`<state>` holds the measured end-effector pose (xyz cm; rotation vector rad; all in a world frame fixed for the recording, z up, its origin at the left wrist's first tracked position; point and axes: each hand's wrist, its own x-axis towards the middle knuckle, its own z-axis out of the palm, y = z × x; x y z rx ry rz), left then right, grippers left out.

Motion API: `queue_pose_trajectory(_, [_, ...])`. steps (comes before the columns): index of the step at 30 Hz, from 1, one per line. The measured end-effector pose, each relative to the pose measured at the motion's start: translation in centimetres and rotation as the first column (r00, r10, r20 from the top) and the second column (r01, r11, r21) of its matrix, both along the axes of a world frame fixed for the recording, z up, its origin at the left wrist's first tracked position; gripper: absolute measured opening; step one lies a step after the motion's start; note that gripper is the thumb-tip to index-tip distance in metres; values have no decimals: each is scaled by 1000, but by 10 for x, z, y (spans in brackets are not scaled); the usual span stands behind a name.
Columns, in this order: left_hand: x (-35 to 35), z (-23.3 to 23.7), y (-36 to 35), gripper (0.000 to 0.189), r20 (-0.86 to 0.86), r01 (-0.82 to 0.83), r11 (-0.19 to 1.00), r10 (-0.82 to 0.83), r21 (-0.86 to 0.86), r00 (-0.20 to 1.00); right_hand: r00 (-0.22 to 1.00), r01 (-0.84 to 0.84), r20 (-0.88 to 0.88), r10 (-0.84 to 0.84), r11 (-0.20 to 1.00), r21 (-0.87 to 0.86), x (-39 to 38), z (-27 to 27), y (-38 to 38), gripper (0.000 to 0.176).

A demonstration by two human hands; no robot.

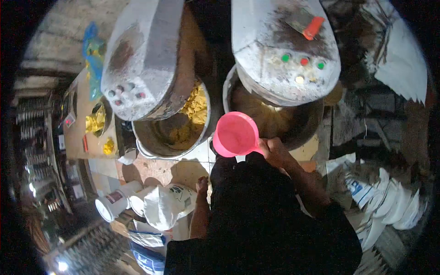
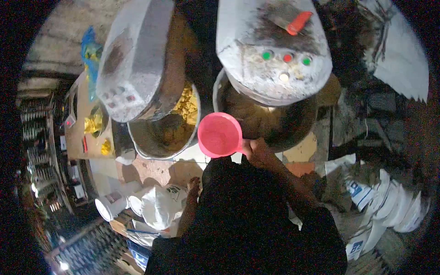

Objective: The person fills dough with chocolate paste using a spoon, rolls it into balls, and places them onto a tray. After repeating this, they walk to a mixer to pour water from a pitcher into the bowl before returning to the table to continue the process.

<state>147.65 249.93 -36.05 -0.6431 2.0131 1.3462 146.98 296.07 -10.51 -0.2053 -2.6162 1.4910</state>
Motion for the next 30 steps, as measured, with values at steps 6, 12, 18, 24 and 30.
queue_pose_trajectory(6, [-5,17,-2,30,58,-57,980,69,-191,996,994,-91,-61,94,994,55,-25,63,5,20])
queue_pose_trajectory(12, [30,-17,-45,38,-166,-56,998,60,31,984,958,-51,273,87,989,-138,-91,145,-14,32])
queue_pose_trajectory(18, [76,-59,-91,40,-221,-318,946,296,-71,929,991,11,133,24,967,-254,-182,216,-60,36])
queue_pose_trajectory(24, [143,-72,-160,28,-323,-481,871,486,100,812,977,-88,149,151,928,-363,-317,242,-111,39])
queue_pose_trajectory(30, [152,-35,-225,26,128,-875,483,866,41,484,995,72,83,-48,948,-311,-432,217,-167,30])
